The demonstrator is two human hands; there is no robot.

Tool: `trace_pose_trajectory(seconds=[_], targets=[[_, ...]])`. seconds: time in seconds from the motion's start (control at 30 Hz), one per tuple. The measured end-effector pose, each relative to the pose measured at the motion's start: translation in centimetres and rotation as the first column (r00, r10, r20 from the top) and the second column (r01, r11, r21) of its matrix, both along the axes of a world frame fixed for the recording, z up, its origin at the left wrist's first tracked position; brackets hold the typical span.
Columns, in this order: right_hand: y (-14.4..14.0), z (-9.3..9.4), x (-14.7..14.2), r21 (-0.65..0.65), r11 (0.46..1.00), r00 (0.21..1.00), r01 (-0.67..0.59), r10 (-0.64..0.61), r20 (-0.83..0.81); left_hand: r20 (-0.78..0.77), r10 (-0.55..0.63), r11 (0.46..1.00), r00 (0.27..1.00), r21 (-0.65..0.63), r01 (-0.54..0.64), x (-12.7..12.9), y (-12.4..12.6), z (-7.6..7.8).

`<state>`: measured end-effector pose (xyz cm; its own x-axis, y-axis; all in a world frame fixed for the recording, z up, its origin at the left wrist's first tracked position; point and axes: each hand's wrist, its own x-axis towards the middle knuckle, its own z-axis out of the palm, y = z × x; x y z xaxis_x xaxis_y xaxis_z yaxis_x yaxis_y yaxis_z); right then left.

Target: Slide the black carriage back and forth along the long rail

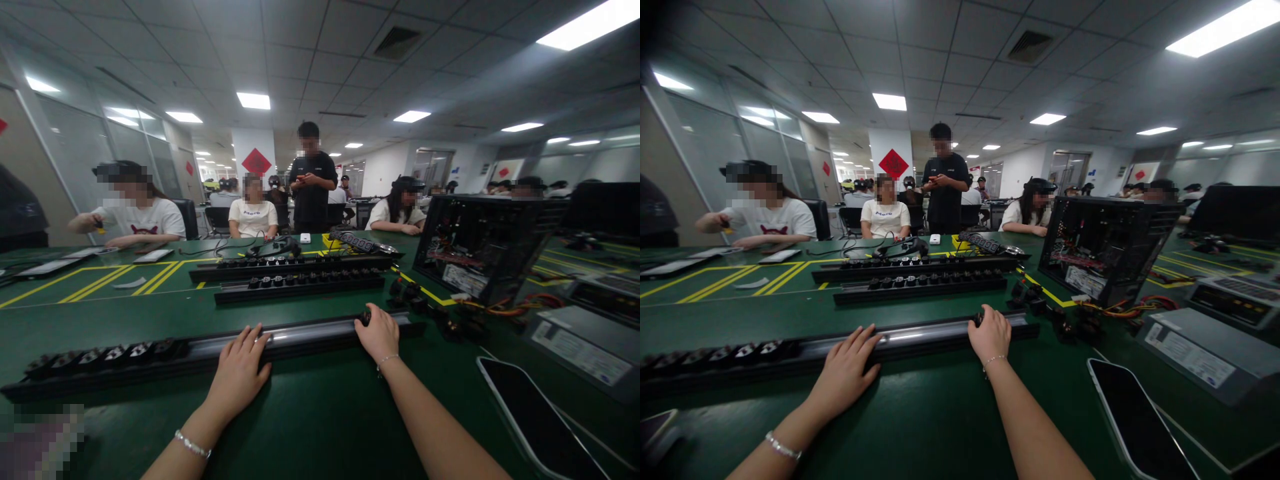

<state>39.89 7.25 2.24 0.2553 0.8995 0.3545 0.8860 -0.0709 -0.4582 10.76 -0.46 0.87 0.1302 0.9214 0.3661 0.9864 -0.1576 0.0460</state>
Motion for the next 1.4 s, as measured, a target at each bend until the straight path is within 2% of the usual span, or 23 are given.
trace_pose_trajectory(seconds=[0.87, 1.4], targets=[[0.08, 0.32, 0.72, 0.0, 1.0, 1.0, 0.019, -0.019, 0.011, 0.004, -0.001, 1.0, 1.0, 0.01, 0.001, -0.12, 0.07, -0.21], [0.01, 0.83, 0.96, -0.043, 0.999, 1.0, 0.029, -0.03, -0.006, -0.018, 0.003, 1.0, 1.0, 0.009, -0.003, -0.03, 0.05, -0.12]])
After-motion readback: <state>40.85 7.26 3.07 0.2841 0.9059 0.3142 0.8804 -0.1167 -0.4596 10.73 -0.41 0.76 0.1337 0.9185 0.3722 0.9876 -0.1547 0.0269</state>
